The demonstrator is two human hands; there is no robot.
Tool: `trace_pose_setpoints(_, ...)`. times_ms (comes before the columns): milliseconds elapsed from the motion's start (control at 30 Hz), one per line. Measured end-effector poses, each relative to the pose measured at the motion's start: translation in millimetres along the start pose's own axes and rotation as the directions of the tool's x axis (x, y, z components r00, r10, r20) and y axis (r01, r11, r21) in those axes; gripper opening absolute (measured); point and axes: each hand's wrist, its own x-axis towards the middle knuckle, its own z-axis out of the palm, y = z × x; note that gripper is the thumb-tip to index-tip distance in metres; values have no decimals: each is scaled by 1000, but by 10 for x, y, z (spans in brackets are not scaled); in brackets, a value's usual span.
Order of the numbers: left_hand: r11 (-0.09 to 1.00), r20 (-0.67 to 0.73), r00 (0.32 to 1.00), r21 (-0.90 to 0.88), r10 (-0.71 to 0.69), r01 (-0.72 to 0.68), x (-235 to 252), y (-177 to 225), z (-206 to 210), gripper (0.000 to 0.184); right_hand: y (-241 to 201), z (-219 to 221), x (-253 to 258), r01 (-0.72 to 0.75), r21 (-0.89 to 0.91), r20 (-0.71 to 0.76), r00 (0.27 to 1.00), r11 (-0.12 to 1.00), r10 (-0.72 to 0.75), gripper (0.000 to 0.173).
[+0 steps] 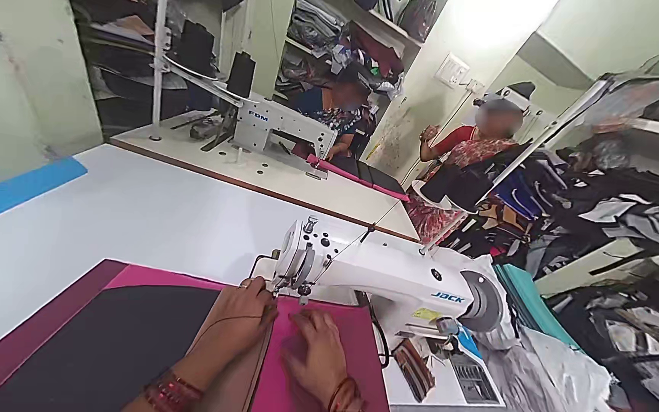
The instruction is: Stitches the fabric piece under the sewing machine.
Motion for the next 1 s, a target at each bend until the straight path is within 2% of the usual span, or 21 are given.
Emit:
trace_pose_setpoints(67, 1000, 0, 1000, -11, 15, -15, -13, 6, -1, 33, -49, -16, -7, 1, -96, 76, 997, 995, 6, 45)
trace_pose_setpoints(133, 998, 24, 999, -51, 35, -34, -36, 23, -59, 32, -87, -4, -11, 25, -168, 78, 997, 985, -12, 41)
trace_pose_setpoints(300, 995, 97, 993, -74, 71, -64, -251, -49, -95, 42, -183, 33, 24, 87, -280, 164, 986, 956, -42, 56)
trace_pose_setpoints(367, 990, 44, 995, -108, 95, -90, -303, -103, -22, 41, -194, 50, 55, 122, -323, 192, 980, 939, -61, 62)
trace_pose_setpoints(433, 979, -70, 986, -125, 151, -159, -332, -136, 71, 38, -220, 65, 92, 166, -362, 226, 970, 917, -87, 67)
trace_pose_setpoints(500, 977, -124, 976, -94, 181, -193, -341, -146, 137, 38, -282, 31, 150, 165, -373, 327, 944, 913, -37, 68)
trace_pose_setpoints(567, 988, 4, 992, -81, 129, -129, -340, -97, 70, 42, -328, -10, 221, 137, -364, 410, 912, 921, 26, 70)
trace_pose_setpoints(667, 997, 141, 988, -52, 58, -51, -308, -41, -1, 46, -340, -18, 283, 105, -344, 436, 898, 933, 59, 72)
trace_pose_setpoints(767, 999, 194, 980, -29, 47, -42, -244, -21, -12, 48, -324, -28, 346, 87, -330, 447, 891, 940, 75, 71)
trace_pose_setpoints(1000, 1000, 218, 976, -13, 26, -23, -110, -29, -9, 47, -269, -79, 467, 66, -321, 480, 871, 945, 102, 73)
